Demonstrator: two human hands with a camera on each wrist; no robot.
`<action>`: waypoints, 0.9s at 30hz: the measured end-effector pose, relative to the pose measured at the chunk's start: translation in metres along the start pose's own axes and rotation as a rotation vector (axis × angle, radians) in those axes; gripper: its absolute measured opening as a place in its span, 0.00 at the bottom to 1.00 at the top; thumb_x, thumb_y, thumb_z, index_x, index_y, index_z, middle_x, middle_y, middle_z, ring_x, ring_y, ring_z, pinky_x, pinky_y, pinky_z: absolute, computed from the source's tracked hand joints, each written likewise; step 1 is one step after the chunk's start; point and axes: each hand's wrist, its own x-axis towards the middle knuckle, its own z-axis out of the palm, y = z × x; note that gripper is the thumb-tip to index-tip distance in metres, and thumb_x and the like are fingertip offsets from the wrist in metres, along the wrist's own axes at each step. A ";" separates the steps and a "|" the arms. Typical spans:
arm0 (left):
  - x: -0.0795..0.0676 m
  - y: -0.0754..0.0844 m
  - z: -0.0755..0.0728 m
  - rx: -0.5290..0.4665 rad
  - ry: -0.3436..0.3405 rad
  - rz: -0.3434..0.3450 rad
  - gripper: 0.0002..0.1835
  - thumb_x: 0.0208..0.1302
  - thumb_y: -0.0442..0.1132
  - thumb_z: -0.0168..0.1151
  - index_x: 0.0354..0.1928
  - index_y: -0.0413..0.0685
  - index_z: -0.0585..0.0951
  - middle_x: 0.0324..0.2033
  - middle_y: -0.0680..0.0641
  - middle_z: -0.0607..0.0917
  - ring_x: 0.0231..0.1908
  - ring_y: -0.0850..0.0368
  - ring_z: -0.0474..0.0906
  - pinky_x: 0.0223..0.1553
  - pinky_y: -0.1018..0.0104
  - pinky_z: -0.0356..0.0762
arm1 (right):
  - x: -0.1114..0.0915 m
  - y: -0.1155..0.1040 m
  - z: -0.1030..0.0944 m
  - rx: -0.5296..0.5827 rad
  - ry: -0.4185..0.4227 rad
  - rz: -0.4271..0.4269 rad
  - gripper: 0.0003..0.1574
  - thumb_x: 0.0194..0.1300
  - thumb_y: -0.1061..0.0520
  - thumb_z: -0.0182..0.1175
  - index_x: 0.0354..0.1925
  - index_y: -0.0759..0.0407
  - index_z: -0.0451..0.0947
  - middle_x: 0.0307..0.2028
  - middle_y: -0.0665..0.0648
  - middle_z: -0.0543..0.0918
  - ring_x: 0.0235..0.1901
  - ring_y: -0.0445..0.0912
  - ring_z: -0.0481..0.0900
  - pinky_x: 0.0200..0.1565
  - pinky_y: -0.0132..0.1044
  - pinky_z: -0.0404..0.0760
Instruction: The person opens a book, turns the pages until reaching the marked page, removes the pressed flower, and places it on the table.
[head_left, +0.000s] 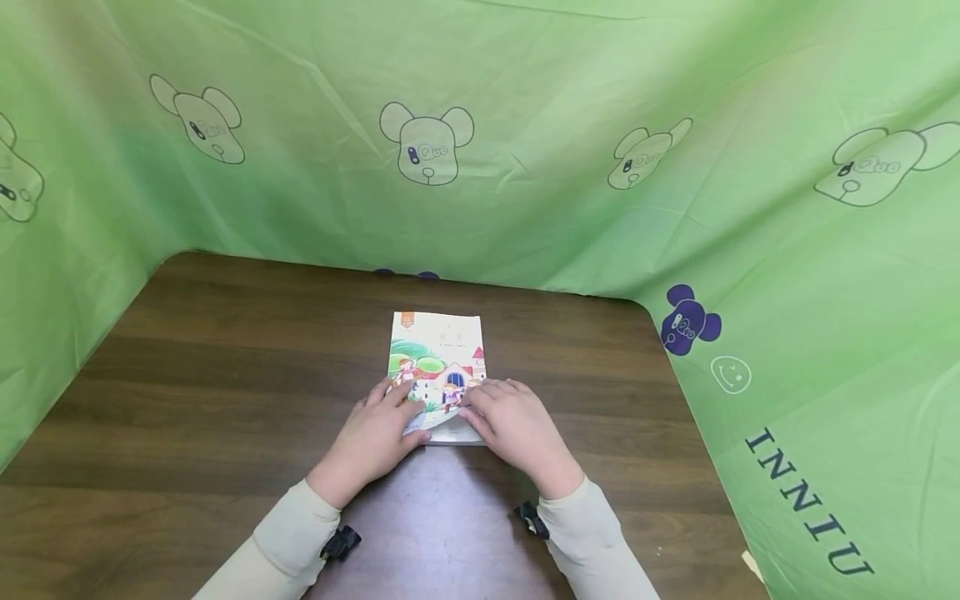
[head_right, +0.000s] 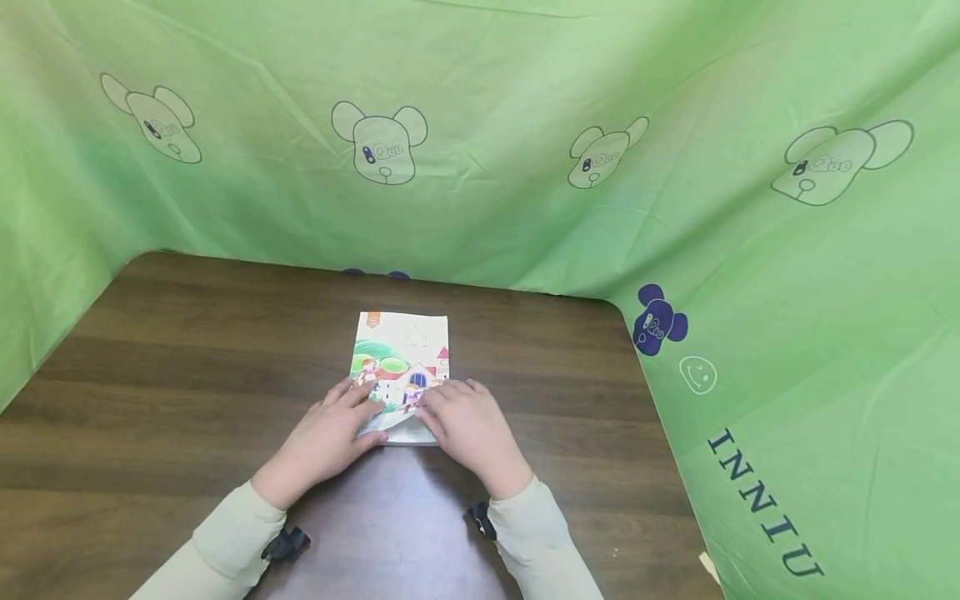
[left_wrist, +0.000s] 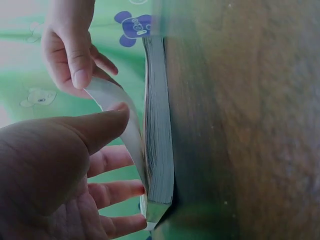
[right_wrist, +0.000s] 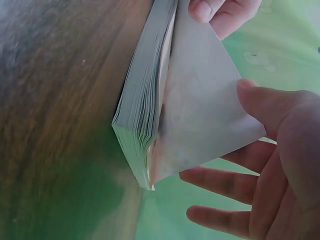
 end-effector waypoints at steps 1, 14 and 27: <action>0.000 0.000 0.000 -0.009 -0.001 -0.003 0.25 0.67 0.56 0.68 0.60 0.50 0.84 0.70 0.40 0.75 0.71 0.32 0.64 0.59 0.30 0.73 | 0.000 0.000 -0.001 0.009 0.016 -0.001 0.10 0.74 0.46 0.62 0.45 0.47 0.84 0.45 0.49 0.89 0.53 0.49 0.85 0.59 0.55 0.79; -0.004 -0.005 -0.001 -0.103 -0.021 -0.038 0.25 0.73 0.54 0.61 0.66 0.52 0.81 0.73 0.43 0.72 0.75 0.37 0.60 0.60 0.27 0.70 | -0.008 0.010 -0.009 0.174 0.320 0.094 0.14 0.75 0.53 0.58 0.54 0.55 0.82 0.49 0.52 0.88 0.50 0.48 0.86 0.53 0.47 0.83; -0.013 -0.011 -0.010 -0.229 0.022 -0.034 0.22 0.75 0.49 0.60 0.65 0.49 0.81 0.67 0.44 0.79 0.70 0.42 0.70 0.68 0.44 0.70 | -0.013 0.015 -0.003 0.239 0.318 0.151 0.12 0.71 0.54 0.63 0.50 0.55 0.83 0.47 0.52 0.89 0.49 0.49 0.86 0.53 0.48 0.82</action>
